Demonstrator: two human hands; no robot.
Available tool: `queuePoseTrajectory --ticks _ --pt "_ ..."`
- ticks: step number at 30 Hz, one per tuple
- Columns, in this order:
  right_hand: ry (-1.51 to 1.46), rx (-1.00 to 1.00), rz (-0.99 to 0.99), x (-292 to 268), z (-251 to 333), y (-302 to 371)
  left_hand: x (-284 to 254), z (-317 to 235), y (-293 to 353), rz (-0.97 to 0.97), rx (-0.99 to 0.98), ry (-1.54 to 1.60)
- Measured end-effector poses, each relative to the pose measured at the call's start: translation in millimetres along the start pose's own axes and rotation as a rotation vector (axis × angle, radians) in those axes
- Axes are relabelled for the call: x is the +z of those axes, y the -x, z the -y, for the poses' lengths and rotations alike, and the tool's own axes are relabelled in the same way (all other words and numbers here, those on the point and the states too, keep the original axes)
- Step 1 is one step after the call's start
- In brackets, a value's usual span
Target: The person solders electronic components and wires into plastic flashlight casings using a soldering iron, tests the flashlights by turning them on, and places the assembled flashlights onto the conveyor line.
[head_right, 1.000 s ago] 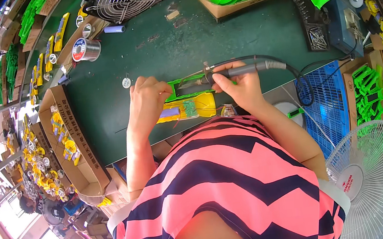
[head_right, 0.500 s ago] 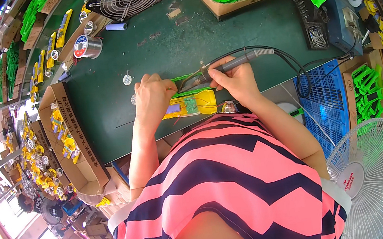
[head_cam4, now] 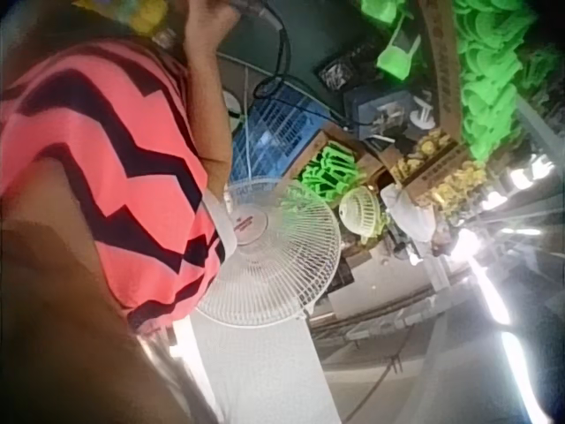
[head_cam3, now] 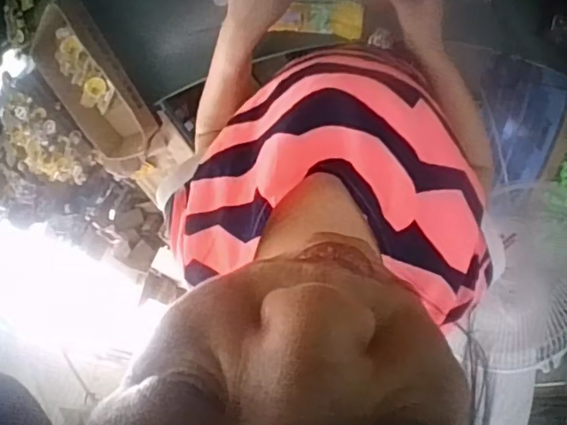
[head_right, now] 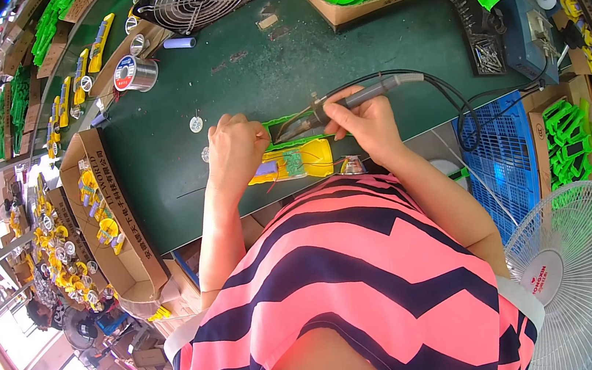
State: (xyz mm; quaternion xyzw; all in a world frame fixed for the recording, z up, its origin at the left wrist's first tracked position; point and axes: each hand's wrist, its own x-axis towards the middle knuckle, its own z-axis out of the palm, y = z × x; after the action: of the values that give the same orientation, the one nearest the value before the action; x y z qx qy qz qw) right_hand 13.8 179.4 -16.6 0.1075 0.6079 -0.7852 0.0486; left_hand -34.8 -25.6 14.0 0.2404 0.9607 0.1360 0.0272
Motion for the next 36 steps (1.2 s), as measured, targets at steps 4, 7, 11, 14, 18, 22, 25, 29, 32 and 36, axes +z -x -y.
queuePoseTrajectory --ticks 4,7,11,14,18,22,25,29,32,36 --pt "-0.033 -0.008 -0.017 -0.5 -2.1 0.7 -0.2 -0.3 -0.4 0.023 -0.018 0.003" --pt "-0.018 -0.021 -0.011 0.7 -3.3 1.7 -0.5 -0.1 -0.7 0.028 -0.017 0.005" --pt "-0.004 -0.017 -0.008 2.1 -3.2 2.0 -0.4 0.2 0.0 0.036 -0.025 0.01" --pt "-0.03 -0.018 -0.021 2.0 -0.9 4.1 -0.5 1.2 0.0 0.037 -0.024 0.02" --pt "-0.016 -0.229 -0.029 -2.8 7.1 14.6 0.2 1.6 0.7 0.006 -0.018 0.02" --pt "0.568 -0.612 -0.058 -20.0 17.1 23.5 1.4 -1.3 2.8 0.005 -0.021 -0.01" --pt "0.919 -0.744 -0.052 -31.7 16.8 21.0 -4.1 -4.9 3.1 -0.021 -0.016 -0.064" --pt "0.941 -0.764 -0.008 -36.8 7.2 22.4 -22.3 -15.4 7.4 -0.19 0.066 0.0" --pt "0.94 -0.741 0.014 -38.7 3.0 24.2 -28.5 -30.4 16.2 -0.317 0.205 0.095" --pt "0.918 -0.739 0.016 -38.7 4.1 24.0 -9.7 -48.8 19.9 -0.16 0.473 0.058"
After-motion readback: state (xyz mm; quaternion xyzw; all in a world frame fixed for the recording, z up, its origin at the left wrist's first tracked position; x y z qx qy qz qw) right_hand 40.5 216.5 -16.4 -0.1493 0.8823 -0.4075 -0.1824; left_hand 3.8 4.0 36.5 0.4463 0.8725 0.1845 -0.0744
